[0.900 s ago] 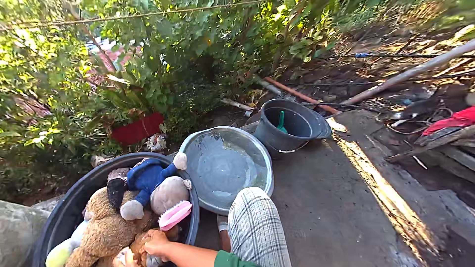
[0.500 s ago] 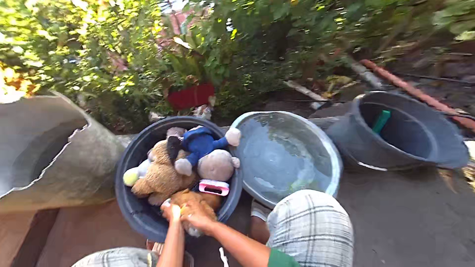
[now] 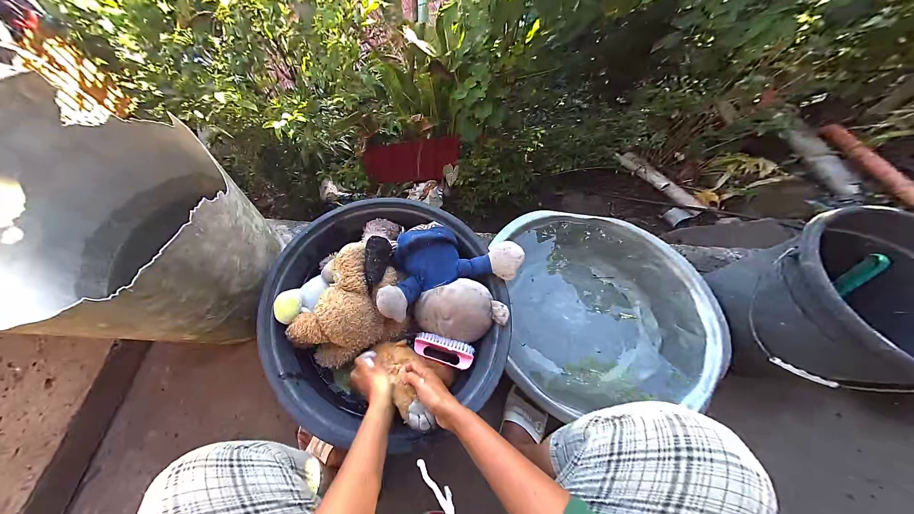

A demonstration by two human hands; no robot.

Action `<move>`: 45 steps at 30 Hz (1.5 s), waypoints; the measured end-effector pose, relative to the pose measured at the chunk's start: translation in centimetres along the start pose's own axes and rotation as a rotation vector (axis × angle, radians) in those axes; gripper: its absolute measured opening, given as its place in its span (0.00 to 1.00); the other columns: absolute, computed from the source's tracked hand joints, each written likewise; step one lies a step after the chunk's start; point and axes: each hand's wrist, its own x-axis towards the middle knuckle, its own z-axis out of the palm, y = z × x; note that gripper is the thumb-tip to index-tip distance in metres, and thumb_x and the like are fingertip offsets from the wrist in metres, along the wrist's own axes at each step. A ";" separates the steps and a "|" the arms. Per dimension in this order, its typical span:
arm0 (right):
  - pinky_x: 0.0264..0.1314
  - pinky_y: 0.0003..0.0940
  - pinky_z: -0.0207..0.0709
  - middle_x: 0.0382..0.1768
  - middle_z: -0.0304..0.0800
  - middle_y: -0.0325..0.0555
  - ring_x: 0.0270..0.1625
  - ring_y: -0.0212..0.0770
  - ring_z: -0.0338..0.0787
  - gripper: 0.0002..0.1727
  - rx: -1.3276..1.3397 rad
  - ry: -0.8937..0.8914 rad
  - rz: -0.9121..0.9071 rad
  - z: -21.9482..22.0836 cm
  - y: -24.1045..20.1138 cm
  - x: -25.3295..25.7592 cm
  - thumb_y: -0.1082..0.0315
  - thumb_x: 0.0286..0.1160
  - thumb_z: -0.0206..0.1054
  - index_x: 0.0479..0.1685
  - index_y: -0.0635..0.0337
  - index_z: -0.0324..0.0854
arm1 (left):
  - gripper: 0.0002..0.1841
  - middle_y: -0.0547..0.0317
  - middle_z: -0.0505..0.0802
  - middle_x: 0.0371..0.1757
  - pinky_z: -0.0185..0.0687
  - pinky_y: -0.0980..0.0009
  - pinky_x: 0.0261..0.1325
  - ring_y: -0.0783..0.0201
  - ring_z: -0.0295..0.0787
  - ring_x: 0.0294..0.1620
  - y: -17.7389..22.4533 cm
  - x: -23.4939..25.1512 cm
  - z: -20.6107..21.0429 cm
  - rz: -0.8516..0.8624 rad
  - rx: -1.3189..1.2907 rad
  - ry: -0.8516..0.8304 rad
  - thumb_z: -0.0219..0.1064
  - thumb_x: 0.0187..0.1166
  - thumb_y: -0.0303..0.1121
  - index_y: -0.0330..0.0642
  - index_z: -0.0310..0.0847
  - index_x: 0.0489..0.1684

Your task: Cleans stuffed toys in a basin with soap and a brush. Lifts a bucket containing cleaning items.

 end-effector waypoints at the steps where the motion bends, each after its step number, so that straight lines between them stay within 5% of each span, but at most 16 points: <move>1: 0.69 0.46 0.73 0.63 0.81 0.58 0.64 0.46 0.81 0.18 0.052 0.048 0.015 -0.8 0.3 0.6 0.67 0.90 0.49 0.66 0.68 0.76 | 0.24 0.21 0.74 0.78 0.65 0.41 0.84 0.32 0.69 0.81 0.7 -1.5 0.8 0.151 0.004 -0.128 0.57 0.89 0.32 0.26 0.69 0.79; 4: 0.60 0.41 0.76 0.55 0.82 0.52 0.55 0.41 0.82 0.19 0.194 0.123 0.101 -2.0 0.4 0.7 0.65 0.93 0.45 0.66 0.65 0.76 | 0.22 0.28 0.79 0.74 0.66 0.41 0.82 0.36 0.73 0.79 1.0 -1.8 1.8 0.522 0.185 -0.348 0.54 0.87 0.35 0.29 0.77 0.73; 8: 0.62 0.46 0.75 0.57 0.81 0.55 0.57 0.45 0.81 0.16 0.095 -0.021 0.140 -1.9 0.6 -0.6 0.68 0.88 0.51 0.63 0.66 0.77 | 0.25 0.24 0.75 0.79 0.63 0.35 0.83 0.28 0.68 0.83 -1.9 4.6 -0.5 0.222 0.462 -0.088 0.56 0.90 0.41 0.32 0.74 0.78; 11: 0.59 0.44 0.75 0.53 0.81 0.52 0.54 0.42 0.81 0.14 0.099 -0.062 0.137 -2.7 1.2 -0.5 0.67 0.88 0.51 0.60 0.64 0.78 | 0.26 0.26 0.73 0.82 0.65 0.34 0.81 0.28 0.66 0.84 -1.4 4.0 -0.1 0.071 0.520 -0.065 0.52 0.93 0.43 0.38 0.70 0.83; 15: 0.51 0.39 0.77 0.45 0.80 0.47 0.46 0.39 0.82 0.14 0.264 0.053 0.165 -4.6 1.3 -0.6 0.67 0.91 0.46 0.58 0.61 0.77 | 0.23 0.27 0.77 0.76 0.70 0.35 0.77 0.29 0.74 0.77 1.2 -1.4 2.3 0.511 0.524 -0.333 0.55 0.90 0.40 0.35 0.79 0.74; 17: 0.52 0.40 0.77 0.45 0.80 0.48 0.47 0.40 0.82 0.14 0.243 0.052 0.163 -4.5 1.3 -0.6 0.67 0.90 0.47 0.57 0.62 0.77 | 0.24 0.29 0.79 0.76 0.69 0.35 0.78 0.31 0.74 0.78 0.1 -0.4 2.1 0.588 0.532 -0.338 0.55 0.88 0.42 0.36 0.81 0.73; 23: 0.65 0.49 0.70 0.54 0.81 0.61 0.57 0.49 0.80 0.15 -0.205 -0.217 0.093 -2.9 2.3 -0.7 0.67 0.89 0.53 0.56 0.71 0.79 | 0.28 0.24 0.71 0.84 0.54 0.34 0.87 0.28 0.61 0.87 -4.6 5.6 -1.4 -0.007 0.519 -0.098 0.53 0.93 0.42 0.34 0.67 0.85; 26: 0.70 0.61 0.70 0.58 0.84 0.67 0.65 0.61 0.83 0.19 -0.591 -0.322 -0.001 -2.3 2.3 -1.5 0.61 0.86 0.56 0.56 0.71 0.81 | 0.23 0.29 0.77 0.79 0.65 0.32 0.81 0.28 0.68 0.83 -0.2 1.3 0.1 0.245 0.684 -0.311 0.56 0.90 0.42 0.38 0.78 0.76; 28: 0.74 0.64 0.68 0.63 0.84 0.68 0.70 0.63 0.82 0.22 -0.740 -0.361 -0.039 -1.9 1.7 -2.6 0.58 0.85 0.58 0.59 0.70 0.82 | 0.23 0.39 0.78 0.81 0.63 0.31 0.79 0.33 0.67 0.84 1.9 -0.7 1.0 0.378 0.833 -0.499 0.57 0.88 0.44 0.47 0.80 0.77; 33: 0.71 0.63 0.71 0.67 0.80 0.64 0.69 0.63 0.82 0.20 -0.871 -0.388 -0.069 -1.5 0.8 -4.2 0.61 0.85 0.58 0.63 0.66 0.81 | 0.27 0.34 0.76 0.82 0.51 0.27 0.84 0.34 0.63 0.87 -1.9 4.6 0.9 0.074 0.710 -0.539 0.57 0.89 0.47 0.41 0.73 0.81; 35: 0.69 0.64 0.73 0.69 0.78 0.64 0.67 0.63 0.83 0.21 -0.898 -0.384 -0.055 -1.3 0.7 -4.2 0.60 0.85 0.59 0.66 0.65 0.80 | 0.28 0.33 0.74 0.83 0.58 0.28 0.82 0.33 0.67 0.85 -1.3 4.2 1.2 0.028 0.742 -0.527 0.56 0.90 0.48 0.41 0.70 0.83; 37: 0.68 0.65 0.73 0.70 0.77 0.67 0.67 0.65 0.83 0.23 -0.911 -0.380 -0.025 -1.4 0.6 -4.0 0.57 0.83 0.61 0.67 0.66 0.79 | 0.27 0.40 0.72 0.87 0.60 0.33 0.84 0.37 0.66 0.87 0.9 1.4 1.8 0.140 0.891 -0.605 0.53 0.90 0.48 0.47 0.70 0.85; 40: 0.70 0.65 0.71 0.68 0.79 0.69 0.69 0.66 0.82 0.24 -0.909 -0.396 -0.010 -1.6 0.8 -4.1 0.57 0.82 0.62 0.64 0.68 0.81 | 0.24 0.51 0.71 0.90 0.51 0.40 0.91 0.44 0.57 0.93 1.5 0.2 2.3 0.380 0.987 -0.809 0.50 0.92 0.42 0.50 0.75 0.83; 45: 0.66 0.64 0.74 0.71 0.76 0.63 0.66 0.63 0.83 0.21 -0.868 -0.382 -0.066 -1.8 1.3 -4.0 0.59 0.81 0.64 0.66 0.63 0.79 | 0.23 0.36 0.83 0.77 0.65 0.38 0.83 0.40 0.75 0.82 -2.1 5.9 1.5 0.054 0.681 -0.608 0.53 0.93 0.43 0.37 0.79 0.75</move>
